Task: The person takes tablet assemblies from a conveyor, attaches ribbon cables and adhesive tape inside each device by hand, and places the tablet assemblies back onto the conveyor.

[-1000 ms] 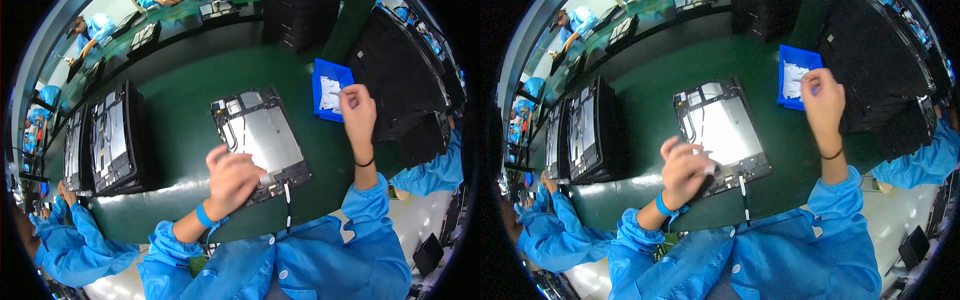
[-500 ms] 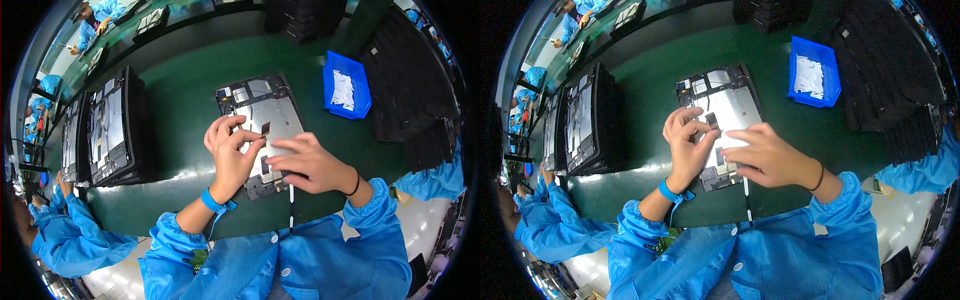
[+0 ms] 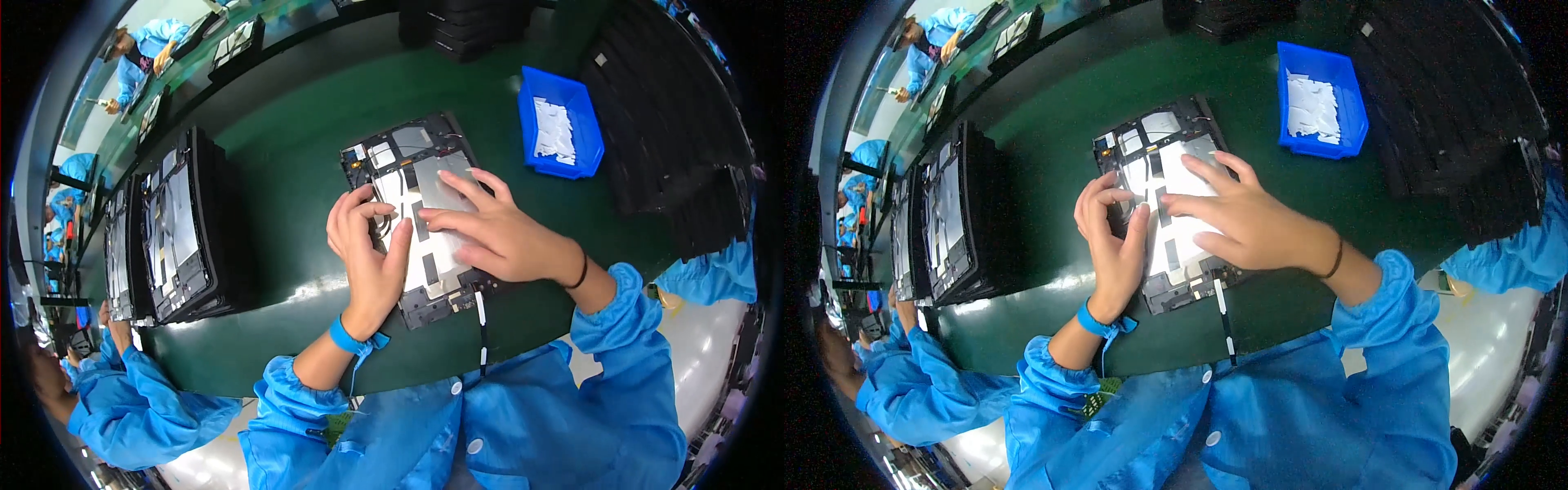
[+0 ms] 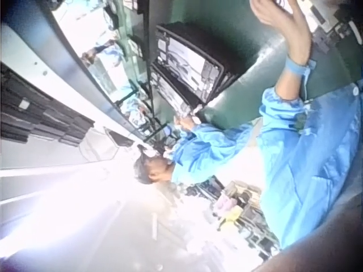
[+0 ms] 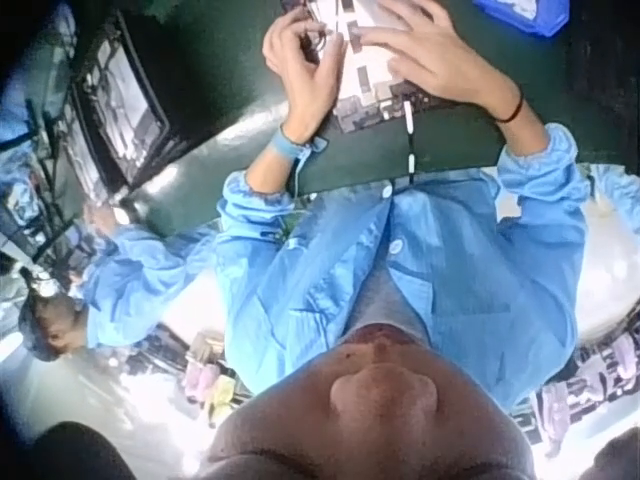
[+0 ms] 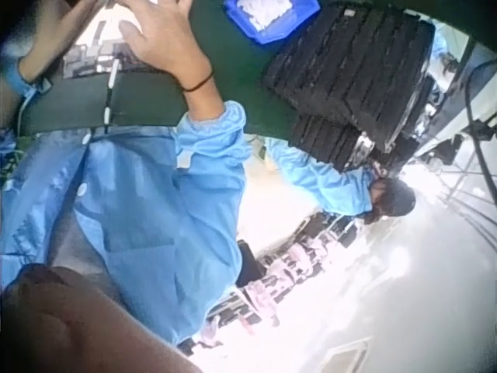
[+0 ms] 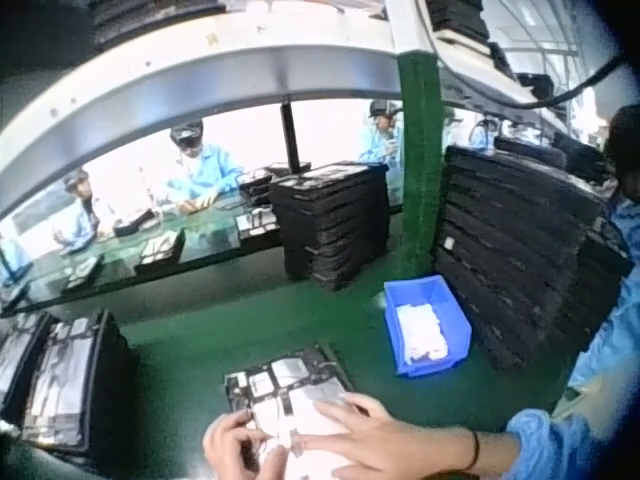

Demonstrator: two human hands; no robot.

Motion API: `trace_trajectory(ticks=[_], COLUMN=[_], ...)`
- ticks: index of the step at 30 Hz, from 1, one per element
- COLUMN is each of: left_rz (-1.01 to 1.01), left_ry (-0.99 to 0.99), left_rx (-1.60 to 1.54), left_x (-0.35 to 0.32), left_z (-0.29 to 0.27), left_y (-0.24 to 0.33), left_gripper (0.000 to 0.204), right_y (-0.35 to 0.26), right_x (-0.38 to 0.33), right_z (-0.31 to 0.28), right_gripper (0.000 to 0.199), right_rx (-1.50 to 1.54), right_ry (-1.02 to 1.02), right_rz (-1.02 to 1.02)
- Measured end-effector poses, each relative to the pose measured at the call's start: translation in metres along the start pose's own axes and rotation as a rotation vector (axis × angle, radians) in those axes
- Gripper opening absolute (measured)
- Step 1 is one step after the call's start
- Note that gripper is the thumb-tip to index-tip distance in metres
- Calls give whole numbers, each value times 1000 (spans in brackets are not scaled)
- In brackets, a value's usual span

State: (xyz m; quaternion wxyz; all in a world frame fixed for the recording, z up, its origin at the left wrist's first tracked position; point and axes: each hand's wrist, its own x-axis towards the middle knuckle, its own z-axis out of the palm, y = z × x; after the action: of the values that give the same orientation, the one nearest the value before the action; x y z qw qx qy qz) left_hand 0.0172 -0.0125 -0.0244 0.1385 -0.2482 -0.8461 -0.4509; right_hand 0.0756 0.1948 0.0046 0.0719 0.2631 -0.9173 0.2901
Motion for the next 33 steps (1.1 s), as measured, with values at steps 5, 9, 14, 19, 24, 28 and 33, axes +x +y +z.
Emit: trace_trajectory(ticks=[5, 9, 14, 19, 24, 28, 33], left_rz=[220, 570, 824, 838, 870, 950, 948], left_ry=[-45, -202, -199, -124, -93, -41, -27], left_rx=[-13, -14, -7, 61, 124, 287, 367], left_x=[-2, -11, -22, -22, -19, -18, -18], left_z=[-14, -21, -25, -21, -21, -20, -19], left_y=[6, 25, 32, 39, 41, 40, 38], left_gripper=[21, 25, 28, 26, 24, 19, 12], right_y=[-16, -16, -15, -13, -15, -16, -15], right_x=[-21, -23, -22, -24, -23, -25, -24], right_z=[-25, -4, -2, 2, 1, -4, -12], right_gripper=[24, 11, 9, 11, 21, 19, 18], right_rx=[331, 217, 237, 192, 232, 378, 340], right_ry=[-220, 48, 88, 146, 154, 137, 110], right_rz=[-63, -140, -106, -71, -35, 72, 33])
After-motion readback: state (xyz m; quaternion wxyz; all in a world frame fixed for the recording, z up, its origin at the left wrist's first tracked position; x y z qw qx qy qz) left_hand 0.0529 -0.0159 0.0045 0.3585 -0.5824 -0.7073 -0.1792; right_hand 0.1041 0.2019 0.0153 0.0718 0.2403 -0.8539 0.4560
